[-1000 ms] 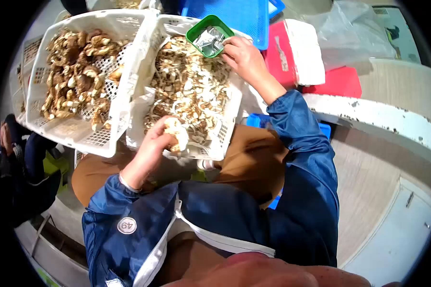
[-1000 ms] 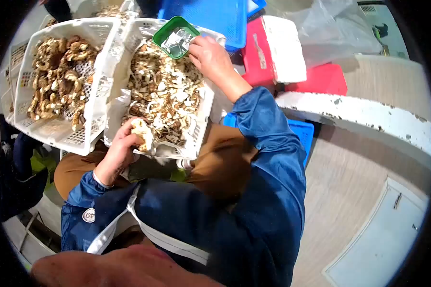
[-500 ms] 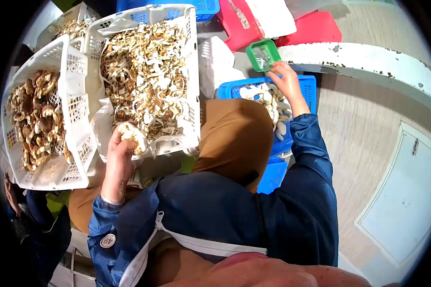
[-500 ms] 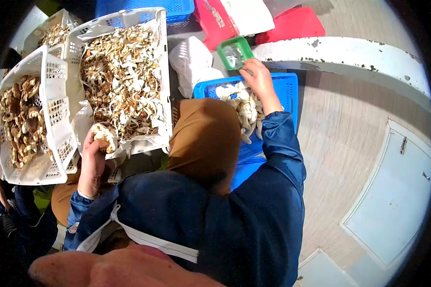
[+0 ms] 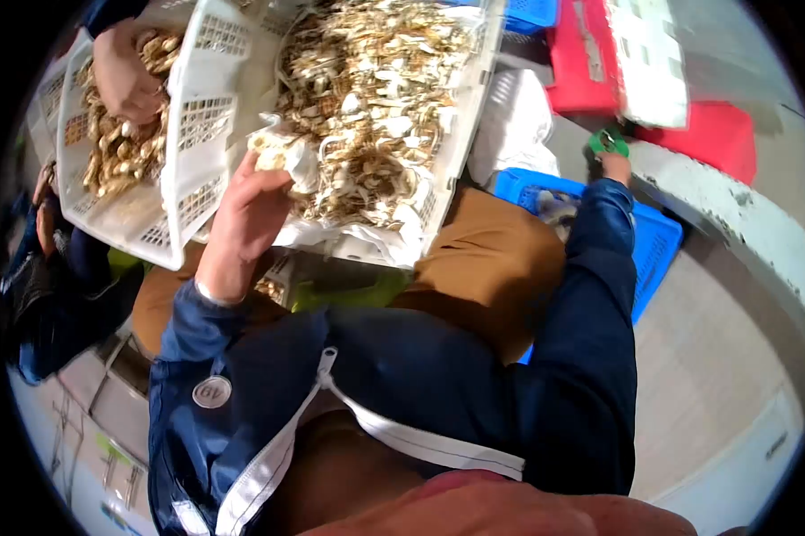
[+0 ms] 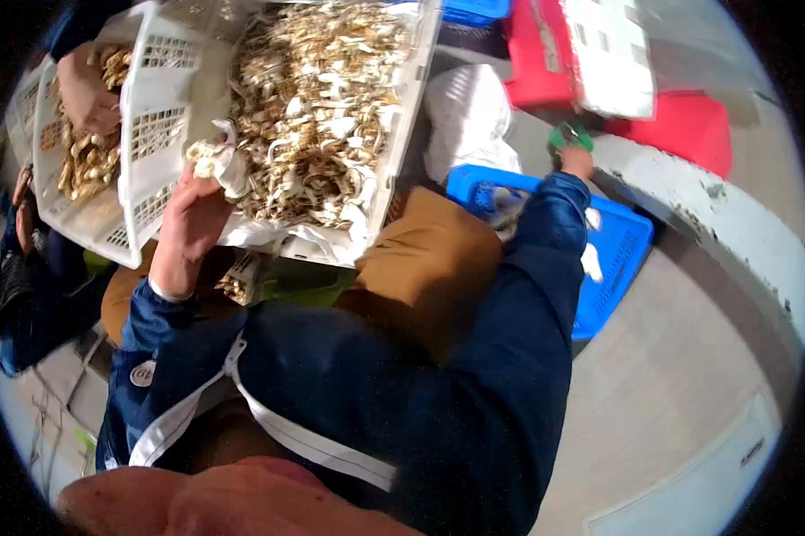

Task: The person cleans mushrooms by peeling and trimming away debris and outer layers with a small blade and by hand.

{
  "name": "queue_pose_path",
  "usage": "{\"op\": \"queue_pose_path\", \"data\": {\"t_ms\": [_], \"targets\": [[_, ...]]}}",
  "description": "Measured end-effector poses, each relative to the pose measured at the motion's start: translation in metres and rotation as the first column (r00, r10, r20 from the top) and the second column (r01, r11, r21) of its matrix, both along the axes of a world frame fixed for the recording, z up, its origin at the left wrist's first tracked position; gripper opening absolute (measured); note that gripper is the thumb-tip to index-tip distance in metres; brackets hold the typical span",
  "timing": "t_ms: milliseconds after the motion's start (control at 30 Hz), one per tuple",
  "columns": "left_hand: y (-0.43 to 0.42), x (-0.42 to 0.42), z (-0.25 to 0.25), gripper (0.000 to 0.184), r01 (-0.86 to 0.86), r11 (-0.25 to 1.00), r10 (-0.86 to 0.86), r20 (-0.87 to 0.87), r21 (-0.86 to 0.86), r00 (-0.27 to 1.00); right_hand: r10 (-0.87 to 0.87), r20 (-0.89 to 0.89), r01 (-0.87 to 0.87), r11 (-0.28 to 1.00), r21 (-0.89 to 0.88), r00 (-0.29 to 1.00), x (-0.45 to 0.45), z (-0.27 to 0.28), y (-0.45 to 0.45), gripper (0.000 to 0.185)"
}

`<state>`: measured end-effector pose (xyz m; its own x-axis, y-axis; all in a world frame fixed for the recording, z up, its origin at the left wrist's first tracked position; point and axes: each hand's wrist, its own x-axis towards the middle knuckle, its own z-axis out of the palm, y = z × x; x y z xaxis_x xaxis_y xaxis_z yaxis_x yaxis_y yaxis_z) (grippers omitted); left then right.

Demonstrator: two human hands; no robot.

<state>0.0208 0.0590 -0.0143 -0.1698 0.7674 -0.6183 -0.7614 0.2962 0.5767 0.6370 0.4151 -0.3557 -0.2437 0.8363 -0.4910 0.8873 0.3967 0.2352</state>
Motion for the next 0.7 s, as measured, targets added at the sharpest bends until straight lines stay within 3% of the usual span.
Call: {"op": "queue_pose_path", "data": {"t_ms": [33,67,133,200,267,300,333,367,400,433,500,600,633,667,700], "targets": [[0.006,0.002,-0.002,0.056,-0.049,0.998,0.048,0.051,0.026,0.998,-0.399,-0.073,0.404,0.909,0.097,0.914,-0.012,-0.017,0.000,0.041],[0.015,0.007,0.000,0.062,-0.074,0.990,0.059,0.116,0.122,0.991,-0.536,0.046,0.535,0.844,0.018,0.843,-0.046,0.012,-0.001,0.045],[0.020,0.007,-0.004,0.069,-0.043,0.984,0.014,0.164,0.172,0.986,-0.348,-0.052,0.342,0.934,-0.101,0.936,-0.018,-0.044,0.015,0.045],[0.026,0.012,-0.004,0.072,-0.056,0.992,0.035,0.178,0.117,0.983,-0.547,0.020,0.542,0.823,-0.172,0.837,-0.039,-0.052,0.023,0.046],[0.035,0.019,-0.009,0.069,-0.028,0.977,-0.037,0.300,0.210,0.953,-0.697,-0.083,0.641,0.694,-0.329,0.712,-0.028,-0.079,0.032,0.049],[0.038,0.022,-0.012,0.068,-0.023,0.965,-0.073,0.349,0.263,0.934,-0.681,-0.063,0.650,0.719,-0.245,0.729,-0.034,-0.090,0.034,0.050],[0.042,0.024,-0.013,0.067,-0.023,0.950,-0.109,0.398,0.313,0.911,-0.714,-0.098,0.667,0.687,-0.288,0.694,-0.034,-0.094,0.033,0.049],[0.039,0.028,-0.009,0.058,0.035,0.971,-0.099,0.265,0.238,0.959,-0.742,-0.135,0.675,0.658,-0.333,0.656,-0.037,-0.099,0.030,0.048],[0.034,0.024,-0.016,0.059,-0.042,0.956,-0.086,0.413,0.291,0.907,-0.845,-0.175,0.739,0.528,-0.417,0.505,-0.051,-0.082,0.022,0.044],[0.034,0.024,-0.013,0.055,0.015,0.962,-0.097,0.293,0.272,0.951,-0.922,-0.196,0.780,0.386,-0.492,0.333,-0.065,-0.063,0.014,0.039],[0.033,0.021,-0.004,0.051,0.073,0.980,-0.090,0.089,0.184,0.992,-0.932,-0.220,0.777,0.363,-0.514,0.290,-0.080,-0.022,0.006,0.026],[0.026,0.010,0.019,0.047,0.154,0.972,-0.125,-0.164,0.177,0.978,-0.964,-0.173,0.641,0.264,-0.721,0.202,-0.059,0.014,0.014,0.010],[0.021,0.011,0.026,0.048,0.115,0.984,-0.065,-0.324,0.138,0.944,-0.882,-0.221,0.579,0.444,-0.684,0.416,-0.071,0.052,0.008,0.019],[0.017,0.009,0.036,0.043,0.077,0.978,-0.017,-0.292,0.195,0.956,-0.867,-0.263,0.593,0.485,-0.643,0.424,-0.099,0.111,-0.009,0.018],[0.011,0.006,0.040,0.043,0.107,0.974,-0.019,-0.400,0.200,0.916,-0.775,-0.431,0.467,0.625,-0.625,0.462,-0.108,0.144,-0.022,0.016]]}}
